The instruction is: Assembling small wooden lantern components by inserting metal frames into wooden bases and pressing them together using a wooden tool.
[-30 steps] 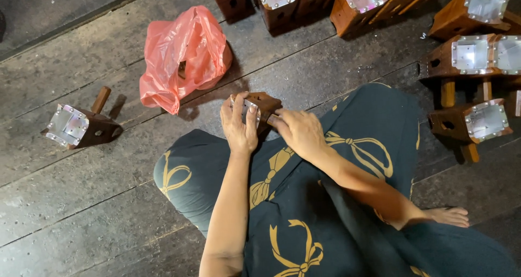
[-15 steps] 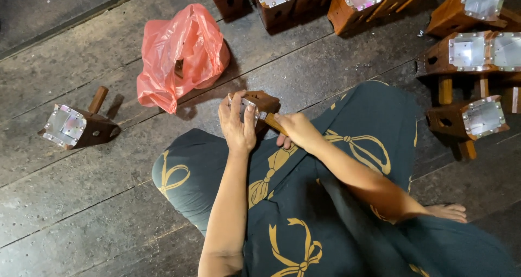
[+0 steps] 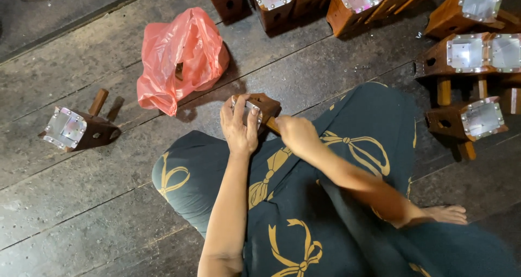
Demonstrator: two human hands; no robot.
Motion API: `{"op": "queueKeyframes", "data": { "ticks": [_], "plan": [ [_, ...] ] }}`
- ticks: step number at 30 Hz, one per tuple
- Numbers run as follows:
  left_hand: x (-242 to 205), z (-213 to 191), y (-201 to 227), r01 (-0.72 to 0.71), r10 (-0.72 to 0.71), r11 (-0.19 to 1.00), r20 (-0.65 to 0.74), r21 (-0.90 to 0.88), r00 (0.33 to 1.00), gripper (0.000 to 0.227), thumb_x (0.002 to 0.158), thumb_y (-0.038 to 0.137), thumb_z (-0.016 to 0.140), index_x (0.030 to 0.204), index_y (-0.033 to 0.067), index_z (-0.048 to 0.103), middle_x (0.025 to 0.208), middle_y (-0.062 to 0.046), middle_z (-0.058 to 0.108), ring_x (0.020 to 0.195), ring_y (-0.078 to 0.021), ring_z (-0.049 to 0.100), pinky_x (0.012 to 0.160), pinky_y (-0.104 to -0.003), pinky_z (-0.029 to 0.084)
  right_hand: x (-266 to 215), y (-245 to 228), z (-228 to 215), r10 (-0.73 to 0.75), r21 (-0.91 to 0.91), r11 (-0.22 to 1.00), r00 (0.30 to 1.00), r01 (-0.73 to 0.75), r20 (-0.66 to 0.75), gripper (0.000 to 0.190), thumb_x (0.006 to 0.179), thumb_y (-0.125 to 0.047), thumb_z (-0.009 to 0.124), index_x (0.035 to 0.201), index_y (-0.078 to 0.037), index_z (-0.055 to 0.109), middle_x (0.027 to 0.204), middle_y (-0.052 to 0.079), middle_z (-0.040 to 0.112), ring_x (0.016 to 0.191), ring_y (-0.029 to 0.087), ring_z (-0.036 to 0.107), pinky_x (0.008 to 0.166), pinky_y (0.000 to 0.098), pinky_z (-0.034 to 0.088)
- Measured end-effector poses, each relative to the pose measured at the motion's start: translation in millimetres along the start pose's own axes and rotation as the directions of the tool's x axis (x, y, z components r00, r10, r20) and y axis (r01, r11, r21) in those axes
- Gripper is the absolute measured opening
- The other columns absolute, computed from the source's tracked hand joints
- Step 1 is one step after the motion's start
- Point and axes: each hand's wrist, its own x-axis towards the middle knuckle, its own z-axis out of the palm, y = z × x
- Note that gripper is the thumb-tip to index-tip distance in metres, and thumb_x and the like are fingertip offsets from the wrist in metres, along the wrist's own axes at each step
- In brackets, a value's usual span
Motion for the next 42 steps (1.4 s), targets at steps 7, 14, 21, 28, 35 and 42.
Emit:
{"op": "queueKeyframes", "data": {
  "ticks": [7, 14, 21, 28, 35, 42],
  "plan": [
    [-0.4, -2.5, 3.1, 0.019, -0.019, 1.0, -0.053, 0.0, 0.998, 0.04, 0.106, 0.046, 0.051, 0.133, 0.0202, 0.066, 0.117, -0.015, 0.055, 0.107, -0.0369, 0.06, 0.097, -0.047, 0.048, -5.7, 11.4, 19.5, -0.811, -0.909, 0.303, 0.579, 0.288, -0.087, 0.046, 0.096, -0.039, 0.063, 0.12, 0.0, 0.067, 0.075, 0.016, 0.065, 0.068, 0.031, 0.062, 0.069, 0.0436, 0.039],
    [-0.9, -1.4, -1.1, -0.005, 0.006, 0.998, -0.012, 0.06, 1.0, 0.042, 0.104, 0.049, 0.049, 0.132, 0.0219, 0.066, 0.121, -0.012, 0.055, 0.107, -0.0343, 0.06, 0.096, -0.044, 0.048, -16.2, -7.1, 4.1, -0.618, -0.569, 0.695, 0.769, 0.44, -0.16, 0.035, 0.093, -0.035, 0.066, 0.079, -0.003, 0.063, 0.054, 0.016, 0.063, 0.051, 0.04, 0.065, 0.053, 0.0422, 0.045],
    [17.3, -33.5, 26.7, 0.303, -0.263, 0.943, 0.25, -0.135, 0.932, 0.065, 0.094, 0.05, 0.064, 0.147, 0.0131, 0.054, 0.137, -0.029, 0.051, 0.132, -0.0522, 0.049, 0.11, -0.058, 0.039, -33.6, -51.7, -28.8, -0.401, -0.582, 0.768, 0.91, 0.268, -0.11, 0.042, 0.095, -0.044, 0.06, 0.085, -0.004, 0.071, 0.063, 0.019, 0.069, 0.068, 0.041, 0.073, 0.062, 0.0476, 0.054],
    [44.1, -85.4, 99.3, 0.55, -0.464, 0.835, 0.58, 0.033, 0.67, 0.11, 0.058, 0.054, 0.09, 0.153, 0.0243, 0.043, 0.147, -0.021, 0.051, 0.137, -0.0437, 0.05, 0.114, -0.054, 0.041, -116.8, -116.6, -77.0, -0.197, -0.68, 0.705, 0.977, 0.2, 0.083, 0.049, 0.088, -0.054, 0.061, 0.111, -0.014, 0.075, 0.091, 0.019, 0.077, 0.096, 0.042, 0.073, 0.086, 0.0493, 0.055],
    [9.5, -82.2, 108.7, 0.722, -0.059, 0.505, 0.816, -0.473, 0.576, 0.071, 0.074, 0.01, 0.072, 0.142, 0.0018, 0.054, 0.138, -0.014, 0.06, 0.124, -0.0239, 0.055, 0.109, -0.032, 0.04, -162.7, -144.5, -108.8, -0.836, 0.372, 0.521, 0.37, 0.768, 0.406, 0.045, 0.087, -0.049, 0.076, 0.094, -0.005, 0.073, 0.087, 0.006, 0.073, 0.066, 0.016, 0.063, 0.06, 0.0295, 0.052],
    [-15.5, -66.8, 117.6, 0.88, 0.019, 0.202, 0.9, -0.429, 0.435, 0.077, 0.067, 0.005, 0.066, 0.143, 0.0062, 0.052, 0.133, -0.013, 0.059, 0.12, -0.023, 0.054, 0.103, -0.032, 0.041, -177.4, -122.7, -82.4, -0.667, 0.421, 0.686, 0.283, 0.593, 0.689, 0.012, 0.098, -0.007, 0.068, 0.087, -0.006, 0.073, 0.077, 0.003, 0.072, 0.053, 0.014, 0.057, 0.049, 0.0251, 0.041]
  ]
}}
